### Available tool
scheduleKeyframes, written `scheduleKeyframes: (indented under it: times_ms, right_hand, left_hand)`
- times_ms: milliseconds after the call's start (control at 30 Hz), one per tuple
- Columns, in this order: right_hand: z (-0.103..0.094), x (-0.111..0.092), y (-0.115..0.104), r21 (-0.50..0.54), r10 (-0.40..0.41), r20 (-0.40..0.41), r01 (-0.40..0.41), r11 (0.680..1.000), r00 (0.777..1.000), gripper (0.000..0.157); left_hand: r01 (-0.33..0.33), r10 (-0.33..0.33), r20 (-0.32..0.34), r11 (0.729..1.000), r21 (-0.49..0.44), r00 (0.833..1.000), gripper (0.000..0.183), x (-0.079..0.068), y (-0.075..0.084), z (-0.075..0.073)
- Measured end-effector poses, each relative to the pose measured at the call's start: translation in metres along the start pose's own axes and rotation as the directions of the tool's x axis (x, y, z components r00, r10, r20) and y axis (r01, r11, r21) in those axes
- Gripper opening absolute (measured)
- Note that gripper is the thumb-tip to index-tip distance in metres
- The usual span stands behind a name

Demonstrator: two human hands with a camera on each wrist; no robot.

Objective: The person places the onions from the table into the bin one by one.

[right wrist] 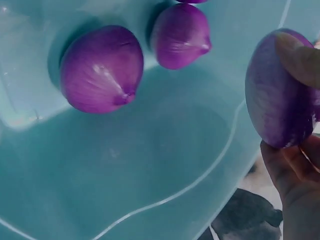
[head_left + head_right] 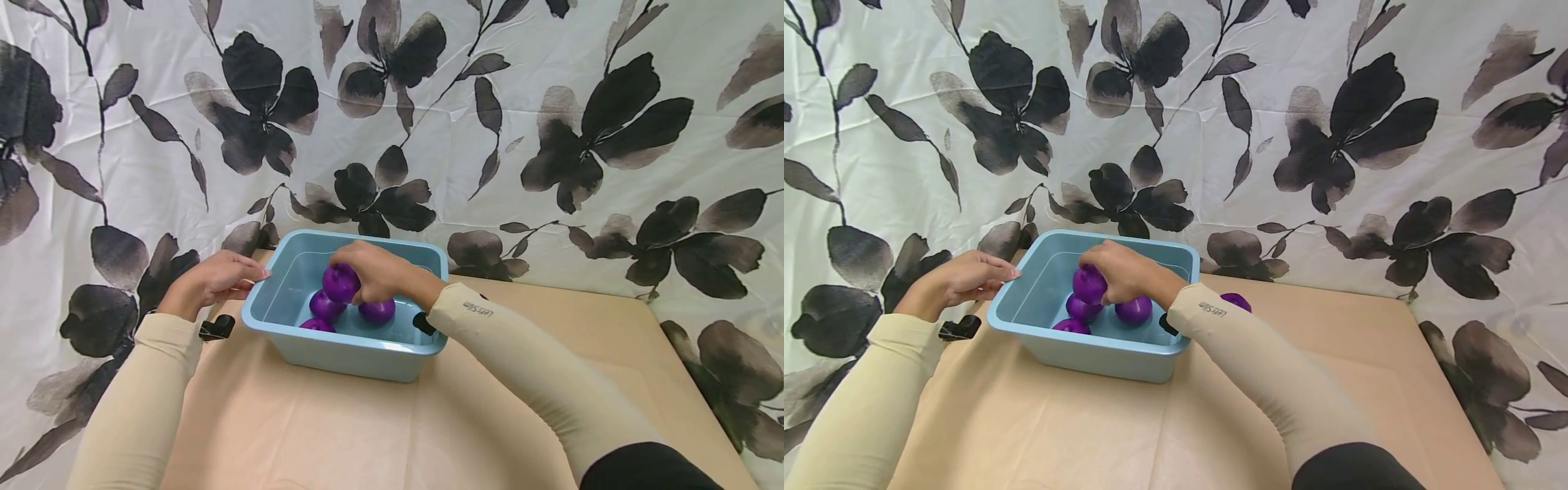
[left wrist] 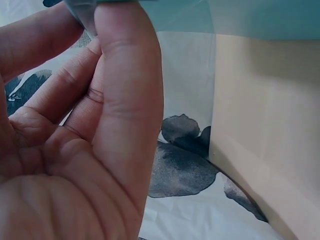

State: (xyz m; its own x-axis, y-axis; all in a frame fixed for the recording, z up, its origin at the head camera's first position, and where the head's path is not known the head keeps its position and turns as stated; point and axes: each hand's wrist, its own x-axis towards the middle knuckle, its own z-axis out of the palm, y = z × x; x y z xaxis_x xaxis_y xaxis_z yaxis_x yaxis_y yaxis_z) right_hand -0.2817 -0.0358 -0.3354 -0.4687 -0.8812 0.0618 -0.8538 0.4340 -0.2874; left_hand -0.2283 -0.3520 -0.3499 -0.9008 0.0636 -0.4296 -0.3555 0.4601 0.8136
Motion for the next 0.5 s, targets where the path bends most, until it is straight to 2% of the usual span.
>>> scheduleKeyframes:
  times_ms: [233,333,500]
  right_hand:
    - [0.014,0.006,0.003,0.001,0.033,0.138,-0.034,0.999,0.99,0.07]
    - [0.02,0.008,0.002,-0.018,0.038,0.21,-0.035,0.999,0.977,0.068]
    - [0.031,0.013,-0.002,-0.055,-0.001,0.328,0.02,0.998,0.945,0.058]
  left_hand:
    - [0.005,-0.005,-0.007,1.0,0.005,1.0,0.046,0.0,0.0,0.002]
    - [0.0,0.0,-0.003,1.0,-0.002,1.0,0.046,0.0,0.0,0.001]
    - [0.0,0.0,-0.001,1.0,-0.005,1.0,0.046,0.0,0.002,0.001]
